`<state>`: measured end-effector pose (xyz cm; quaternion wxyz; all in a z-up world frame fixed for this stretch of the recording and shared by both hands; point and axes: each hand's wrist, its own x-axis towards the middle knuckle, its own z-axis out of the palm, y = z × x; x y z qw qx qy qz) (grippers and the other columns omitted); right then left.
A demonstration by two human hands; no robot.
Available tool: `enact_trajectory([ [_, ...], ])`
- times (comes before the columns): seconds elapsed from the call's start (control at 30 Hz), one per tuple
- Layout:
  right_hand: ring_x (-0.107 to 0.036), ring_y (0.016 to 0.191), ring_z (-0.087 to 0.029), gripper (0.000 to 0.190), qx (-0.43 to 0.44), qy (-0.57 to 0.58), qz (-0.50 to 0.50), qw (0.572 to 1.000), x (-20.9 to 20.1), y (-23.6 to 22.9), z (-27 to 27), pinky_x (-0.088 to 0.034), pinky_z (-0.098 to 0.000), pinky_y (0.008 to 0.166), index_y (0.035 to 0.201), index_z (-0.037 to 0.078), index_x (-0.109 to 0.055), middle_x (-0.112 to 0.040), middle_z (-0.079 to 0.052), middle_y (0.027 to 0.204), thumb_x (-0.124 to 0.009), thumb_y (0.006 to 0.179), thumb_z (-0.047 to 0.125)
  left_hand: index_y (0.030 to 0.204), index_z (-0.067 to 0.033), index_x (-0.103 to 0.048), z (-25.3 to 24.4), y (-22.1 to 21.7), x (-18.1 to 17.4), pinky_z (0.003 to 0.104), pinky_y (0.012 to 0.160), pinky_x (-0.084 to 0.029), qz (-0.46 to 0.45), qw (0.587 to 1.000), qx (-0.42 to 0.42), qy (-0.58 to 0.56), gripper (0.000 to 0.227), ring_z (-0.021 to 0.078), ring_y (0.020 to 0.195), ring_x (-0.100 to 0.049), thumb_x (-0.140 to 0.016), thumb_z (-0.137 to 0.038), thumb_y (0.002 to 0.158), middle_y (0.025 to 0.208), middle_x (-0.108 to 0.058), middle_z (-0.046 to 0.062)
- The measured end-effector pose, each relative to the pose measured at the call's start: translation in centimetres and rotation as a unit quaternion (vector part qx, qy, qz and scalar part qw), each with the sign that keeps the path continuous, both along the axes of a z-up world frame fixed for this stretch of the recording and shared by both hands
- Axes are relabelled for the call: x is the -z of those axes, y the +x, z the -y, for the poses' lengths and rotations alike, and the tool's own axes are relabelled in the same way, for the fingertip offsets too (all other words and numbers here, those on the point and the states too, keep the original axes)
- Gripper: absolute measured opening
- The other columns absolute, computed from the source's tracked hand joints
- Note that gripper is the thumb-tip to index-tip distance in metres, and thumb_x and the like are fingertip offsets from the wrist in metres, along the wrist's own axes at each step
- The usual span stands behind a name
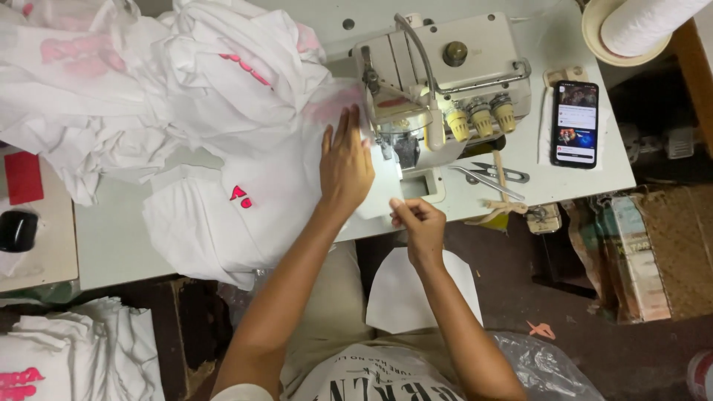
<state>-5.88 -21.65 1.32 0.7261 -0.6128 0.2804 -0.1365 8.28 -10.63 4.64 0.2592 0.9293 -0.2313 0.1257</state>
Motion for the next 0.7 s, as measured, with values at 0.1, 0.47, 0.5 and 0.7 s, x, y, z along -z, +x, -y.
enact_trajectory([
  [0.1,-0.060,0.057,-0.013,0.018,-0.007,0.019,0.025,0.999,-0.8,2.6,0.1,-0.050,-0.0263,0.055,0.081,-0.002,-0.073,-0.063,-0.009,0.063,-0.080,0.090,0.012,0.156,0.0022,-0.036,0.0,3.1,0.3,0.053,0.121,-0.028,-0.012,0.999,-0.021,0.023,0.058,0.0322,0.148,-0.043,-0.050,-0.017,0.104,0.158,-0.046,0.020],
  [0.47,-0.046,0.053,-0.012,0.032,0.002,0.049,-0.014,0.999,-4.4,1.6,-0.3,-0.039,-0.0251,0.053,0.063,0.006,-0.062,-0.054,-0.004,0.056,-0.078,0.088,0.019,0.155,-0.0131,-0.031,-3.2,9.0,-0.2,0.061,0.070,-0.055,-0.031,0.996,-0.071,-0.032,0.067,0.0460,0.109,-0.064,-0.056,-0.004,0.094,0.123,-0.067,0.021],
  [0.5,-0.046,0.053,-0.012,0.032,0.003,0.031,-0.022,0.999,-4.3,1.3,-0.1,-0.039,-0.0250,0.054,0.064,0.006,-0.062,-0.054,-0.004,0.056,-0.079,0.088,0.019,0.152,-0.0097,-0.038,-3.6,9.2,-0.2,0.060,0.070,-0.055,0.002,0.997,-0.063,-0.039,0.064,0.0450,0.109,-0.064,-0.053,0.004,0.091,0.125,-0.066,0.020],
  [0.7,-0.052,0.057,-0.011,0.024,0.041,0.079,-0.039,0.995,-2.3,-4.8,4.0,-0.046,-0.0219,0.056,0.073,0.008,-0.066,-0.063,-0.004,0.066,-0.078,0.092,0.014,0.135,-0.0122,-0.043,-10.5,0.6,-2.1,0.056,0.059,-0.056,-0.013,0.913,-0.302,-0.274,0.074,0.0390,0.110,-0.066,-0.083,-0.047,0.084,0.136,-0.043,0.010],
])
